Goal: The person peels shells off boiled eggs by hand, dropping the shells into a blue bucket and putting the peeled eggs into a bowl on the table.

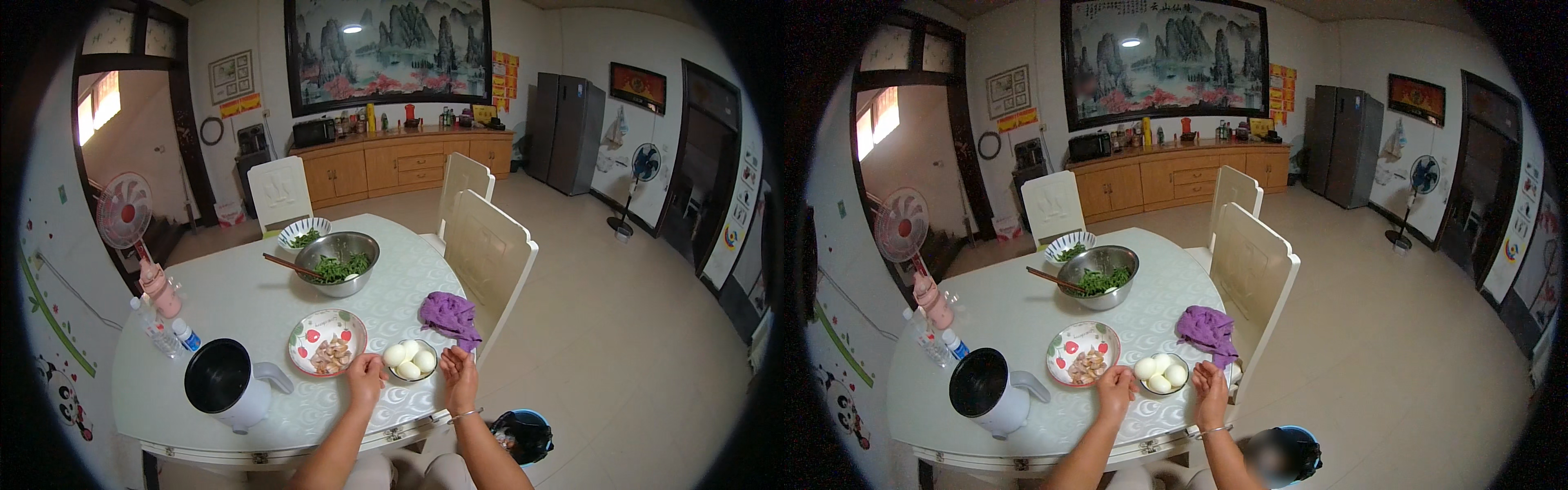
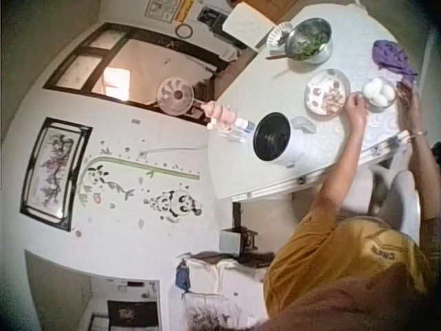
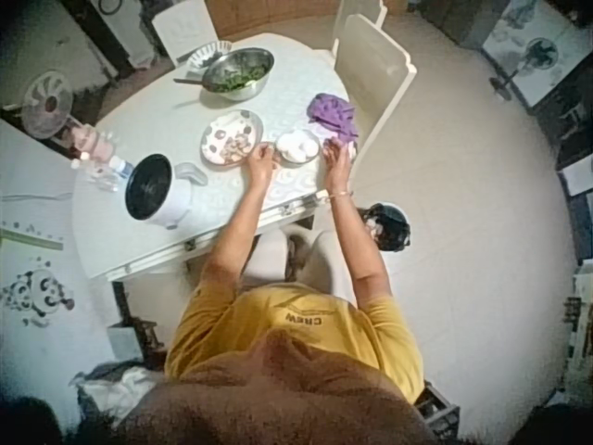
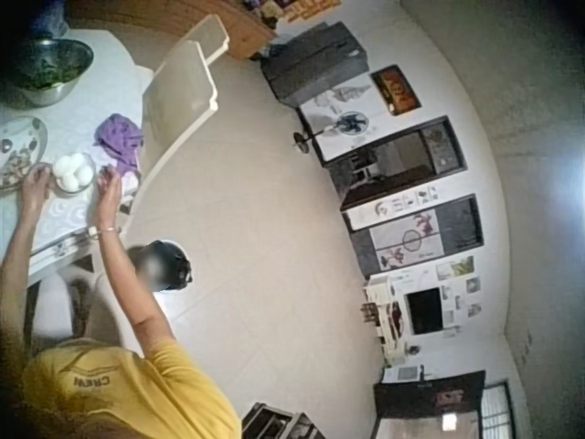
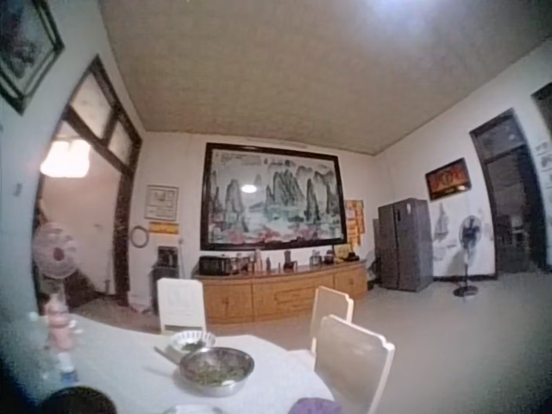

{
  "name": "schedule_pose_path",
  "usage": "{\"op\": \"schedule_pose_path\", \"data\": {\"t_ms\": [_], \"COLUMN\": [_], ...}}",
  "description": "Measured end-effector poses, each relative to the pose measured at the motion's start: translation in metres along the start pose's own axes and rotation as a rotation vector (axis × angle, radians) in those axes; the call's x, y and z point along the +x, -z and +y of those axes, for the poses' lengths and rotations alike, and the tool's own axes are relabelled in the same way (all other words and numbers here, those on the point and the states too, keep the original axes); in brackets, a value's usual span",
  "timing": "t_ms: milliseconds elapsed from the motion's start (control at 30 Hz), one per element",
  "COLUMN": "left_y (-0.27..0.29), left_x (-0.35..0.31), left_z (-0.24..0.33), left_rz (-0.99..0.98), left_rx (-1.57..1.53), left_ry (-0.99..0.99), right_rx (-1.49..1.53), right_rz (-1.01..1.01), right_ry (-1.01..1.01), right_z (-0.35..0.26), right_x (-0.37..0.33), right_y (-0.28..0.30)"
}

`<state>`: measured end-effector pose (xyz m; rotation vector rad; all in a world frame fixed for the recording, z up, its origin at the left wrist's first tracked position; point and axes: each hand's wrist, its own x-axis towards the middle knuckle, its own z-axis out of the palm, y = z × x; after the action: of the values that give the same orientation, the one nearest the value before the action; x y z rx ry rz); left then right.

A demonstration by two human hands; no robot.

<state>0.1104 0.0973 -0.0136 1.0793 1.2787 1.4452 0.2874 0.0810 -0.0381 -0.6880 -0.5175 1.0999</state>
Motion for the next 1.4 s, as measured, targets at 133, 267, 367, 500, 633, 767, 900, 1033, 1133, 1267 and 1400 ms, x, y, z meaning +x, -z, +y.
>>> {"op": "schedule_pose_path", "data": {"t_ms": [133,267,367,500,633,767,900,1033,1133,1267,1400], "left_y": [0.002,-0.012,-0.05,-0.116,-0.178,-0.201,-0.18,-0.125,-0.052,-0.005,-0.004], "left_x": [-0.012,-0.047,-0.078,-0.098,-0.121,-0.13,-0.146,-0.125,-0.084,-0.022,-0.01], "left_z": [0.002,0.007,0.017,0.013,0.008,-0.043,-0.055,-0.001,0.035,0.038,0.037], "left_rz": [-0.001,-0.176,-0.38,-0.656,-0.806,-0.834,-0.796,-0.757,-0.272,-0.083,-0.062], "left_rx": [-0.063,-0.012,0.079,0.182,0.679,0.851,0.969,0.565,0.503,0.607,0.808], "left_ry": [-0.051,-0.099,-0.127,-0.244,-0.67,-0.81,-0.855,-0.7,-0.618,-0.489,-0.546], "right_rx": [0.04,0.009,-0.113,-0.356,-0.673,-0.958,-1.892,-1.666,-1.337,-1.149,-1.005], "right_rz": [0.003,-0.007,0.012,0.169,0.457,0.599,0.621,0.276,0.164,0.152,0.018], "right_ry": [-0.003,0.091,0.222,0.389,0.543,0.363,0.156,0.059,0.14,0.088,0.006], "right_z": [-0.002,-0.026,-0.061,-0.106,-0.15,-0.175,-0.155,-0.151,-0.134,-0.115,-0.091], "right_x": [0.0,-0.012,-0.031,-0.051,-0.082,-0.102,-0.121,-0.116,-0.109,-0.1,-0.088], "right_y": [0.005,0.003,0.011,0.072,0.146,0.225,0.269,0.258,0.231,0.208,0.216]}}
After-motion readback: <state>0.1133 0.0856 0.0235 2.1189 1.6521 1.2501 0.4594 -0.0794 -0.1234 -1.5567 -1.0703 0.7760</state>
